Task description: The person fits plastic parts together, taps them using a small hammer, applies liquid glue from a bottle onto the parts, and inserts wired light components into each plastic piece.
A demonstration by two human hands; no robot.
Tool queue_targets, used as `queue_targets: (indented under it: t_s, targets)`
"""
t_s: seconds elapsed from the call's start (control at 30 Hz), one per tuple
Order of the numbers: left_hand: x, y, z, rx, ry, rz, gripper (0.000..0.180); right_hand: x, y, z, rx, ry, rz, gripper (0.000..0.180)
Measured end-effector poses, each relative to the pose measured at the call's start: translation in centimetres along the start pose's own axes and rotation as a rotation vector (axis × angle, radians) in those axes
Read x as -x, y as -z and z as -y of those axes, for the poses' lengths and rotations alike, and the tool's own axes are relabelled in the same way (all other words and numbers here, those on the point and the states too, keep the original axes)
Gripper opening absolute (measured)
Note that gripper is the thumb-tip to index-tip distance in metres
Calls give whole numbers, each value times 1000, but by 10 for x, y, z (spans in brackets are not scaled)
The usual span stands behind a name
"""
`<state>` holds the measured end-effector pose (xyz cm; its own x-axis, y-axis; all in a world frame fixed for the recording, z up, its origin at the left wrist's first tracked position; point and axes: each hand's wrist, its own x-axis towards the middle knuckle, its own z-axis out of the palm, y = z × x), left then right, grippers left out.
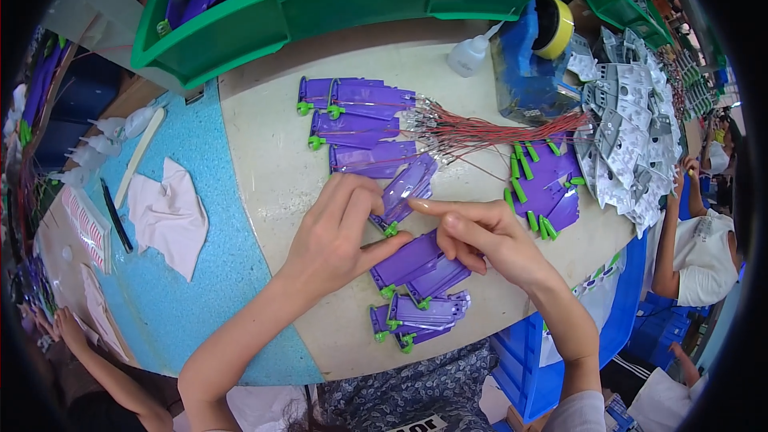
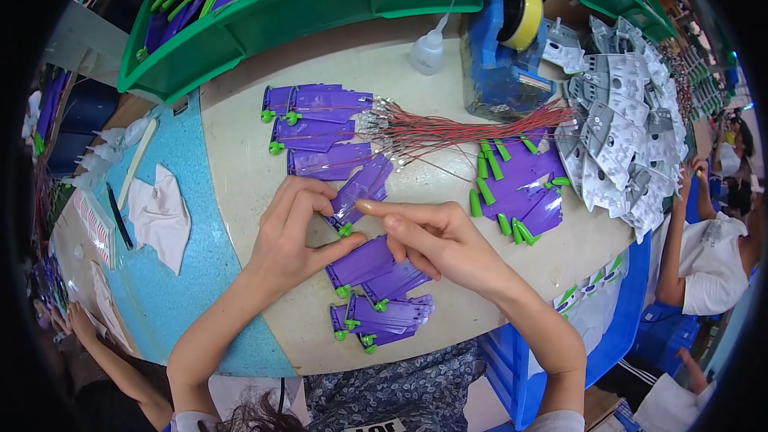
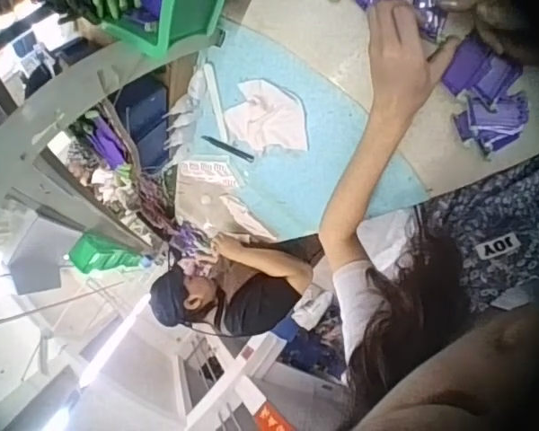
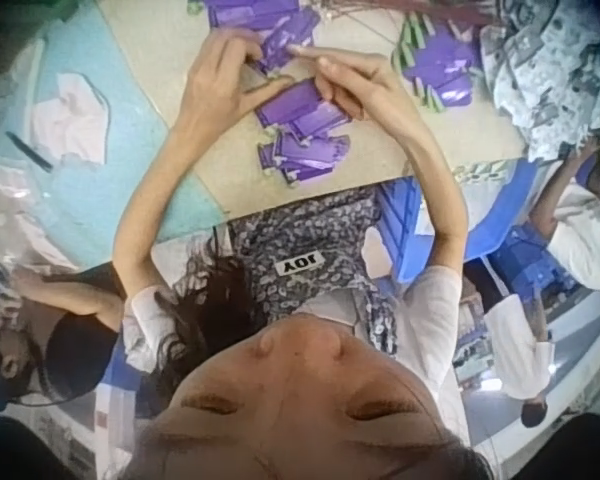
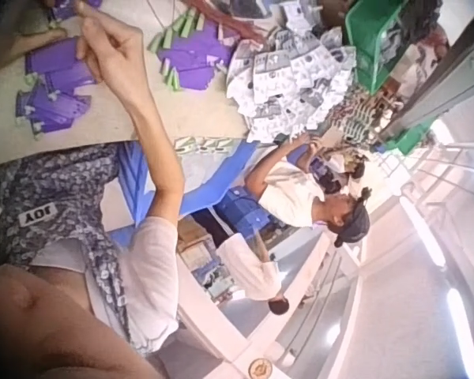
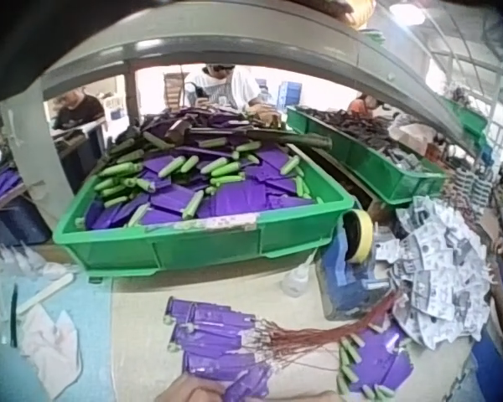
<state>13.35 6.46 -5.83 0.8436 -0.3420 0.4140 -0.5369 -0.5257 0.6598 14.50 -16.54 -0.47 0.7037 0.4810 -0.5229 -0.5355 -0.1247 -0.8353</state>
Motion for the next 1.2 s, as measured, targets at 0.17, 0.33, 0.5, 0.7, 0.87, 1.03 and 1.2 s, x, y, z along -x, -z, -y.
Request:
queue_targets:
  t_s: [0.17,0.33,0.5,0.7,0.87,1.03,1.2]
  targets:
    - [0,2,0,-4,-5,9,42,-11,-10,-2,103,2,25,37]
    - [0,1,-2,-64,-51,33,35,-14,-12,-3,334,38,-73,36]
    - [-1,0,-2,-114,-89,36,36,-14,-17,0,1128,502,-347,31]
    - [-12,-1,-11,-176,-22,150,40,-36,16,19,1111,642,-473,21]
    - [-15,-2,-13,-211,-19,182,45,-45,22,18,1255,670,-395,9]
    - [-20,-3,-15,-286,-24,241,54,-45,24,10,1237,642,-475,10]
    - [-10,-1,-8,-155,47,196,64,-45,10,26,908,549,-507,12]
